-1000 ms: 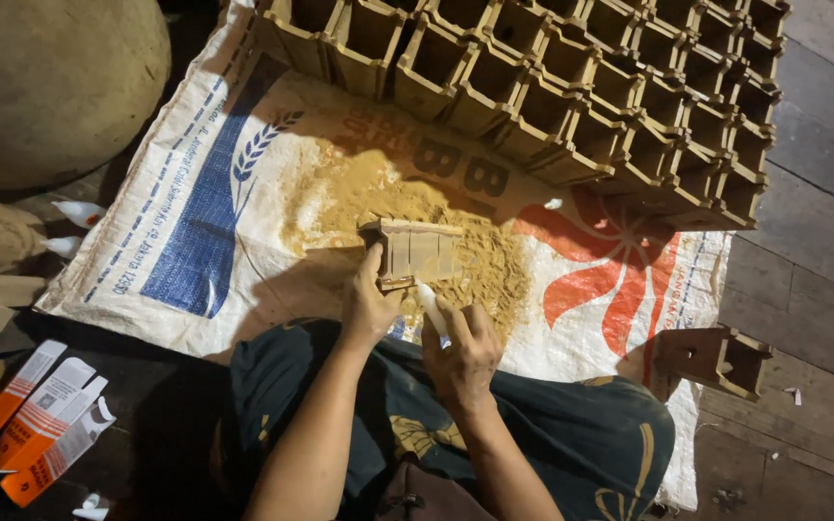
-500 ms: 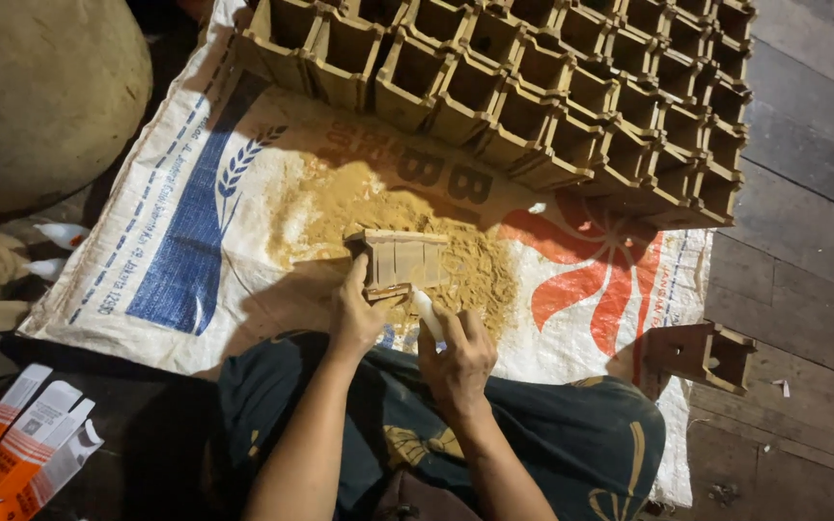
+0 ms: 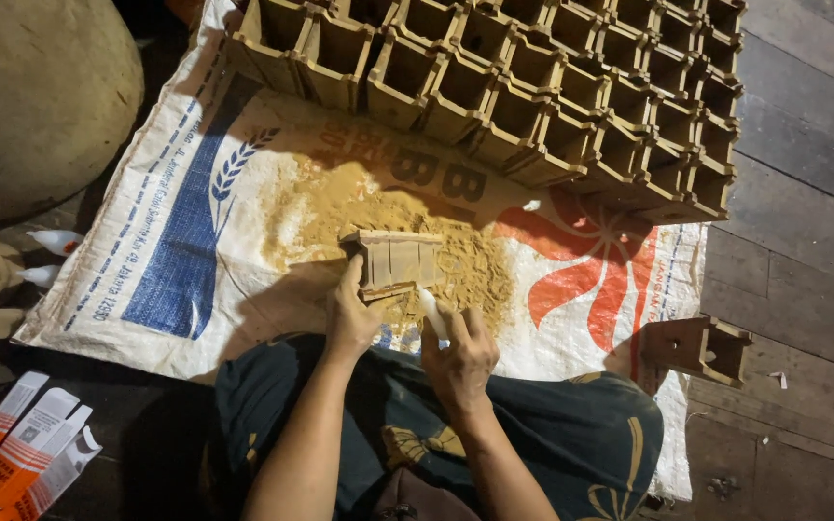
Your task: Assembling small wooden boxes by applying glue to slats and joining them together.
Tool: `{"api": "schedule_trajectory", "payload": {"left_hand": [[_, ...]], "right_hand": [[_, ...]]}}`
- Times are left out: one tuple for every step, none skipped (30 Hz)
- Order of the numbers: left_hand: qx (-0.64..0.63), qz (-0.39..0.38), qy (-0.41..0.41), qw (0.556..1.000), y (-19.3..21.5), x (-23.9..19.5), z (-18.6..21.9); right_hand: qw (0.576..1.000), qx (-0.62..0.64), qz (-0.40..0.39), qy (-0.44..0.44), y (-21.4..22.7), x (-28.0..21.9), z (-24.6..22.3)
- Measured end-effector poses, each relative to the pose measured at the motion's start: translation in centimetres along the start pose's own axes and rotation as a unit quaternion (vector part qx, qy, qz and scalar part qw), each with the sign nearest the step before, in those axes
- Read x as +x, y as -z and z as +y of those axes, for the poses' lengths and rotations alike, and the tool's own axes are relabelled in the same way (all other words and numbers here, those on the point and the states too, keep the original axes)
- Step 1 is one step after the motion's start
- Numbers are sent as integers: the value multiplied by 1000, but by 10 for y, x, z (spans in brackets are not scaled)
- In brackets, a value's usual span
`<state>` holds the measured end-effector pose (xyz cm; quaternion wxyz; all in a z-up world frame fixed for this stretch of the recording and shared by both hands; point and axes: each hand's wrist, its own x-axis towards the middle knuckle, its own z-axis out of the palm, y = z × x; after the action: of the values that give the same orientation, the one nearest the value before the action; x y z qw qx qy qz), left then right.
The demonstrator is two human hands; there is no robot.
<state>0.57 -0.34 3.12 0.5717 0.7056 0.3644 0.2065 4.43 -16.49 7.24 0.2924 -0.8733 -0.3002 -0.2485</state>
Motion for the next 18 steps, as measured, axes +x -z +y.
{"api": "schedule_trajectory", "payload": {"left_hand": [[0, 0, 0, 1000, -1, -1, 0], [-1, 6, -13, 1000, -1, -2, 1], [-2, 11, -26, 1000, -2, -3, 1], [-2, 11, -26, 1000, -1, -2, 1], [-4, 11, -29, 1000, -1, -2, 1], [-5, 11, -32, 999, -1, -2, 2], [-5, 10, -32, 999, -2, 0, -5], [0, 16, -40, 999, -4, 1, -11], [5, 21, -48, 999, -5, 2, -18], [5, 21, -48, 999, -5, 3, -20], [2, 17, -44, 999, -6, 3, -23], [0, 14, -41, 999, -6, 4, -26], [0, 14, -41, 999, -5, 3, -21], [2, 13, -37, 999, -5, 2, -16], [3, 12, -33, 999, -4, 1, -10], [4, 12, -33, 999, -2, 0, -4], [4, 11, -32, 999, -1, -1, 2], [5, 9, -32, 999, 1, -1, 8]], "right_hand": [[1000, 0, 0, 0, 2, 2, -1], [1000, 0, -1, -3, 3, 3, -2], [1000, 0, -2, -7, 5, 5, -3], [1000, 0, -2, -7, 4, 4, -2], [1000, -3, 0, -7, 4, 4, -1], [1000, -6, 2, -8, 3, 3, 0], [1000, -6, 2, -8, 5, 5, -1], [1000, 2, 2, -11, 6, 7, -2], [1000, 11, 1, -14, 7, 9, -3], [1000, 11, 1, -14, 5, 6, 0], [1000, 0, -2, -17, 4, 4, 3], [1000, -12, -6, -20, 2, 1, 6], [1000, -12, -6, -20, 2, 2, 6], [1000, -10, -1, -22, 3, 3, 5], [1000, -8, 4, -23, 3, 4, 4], [1000, -8, 4, -24, 2, 3, 6], [1000, -17, 4, -26, 1, 2, 8], [999, -27, 4, -27, 0, 1, 10]]}}
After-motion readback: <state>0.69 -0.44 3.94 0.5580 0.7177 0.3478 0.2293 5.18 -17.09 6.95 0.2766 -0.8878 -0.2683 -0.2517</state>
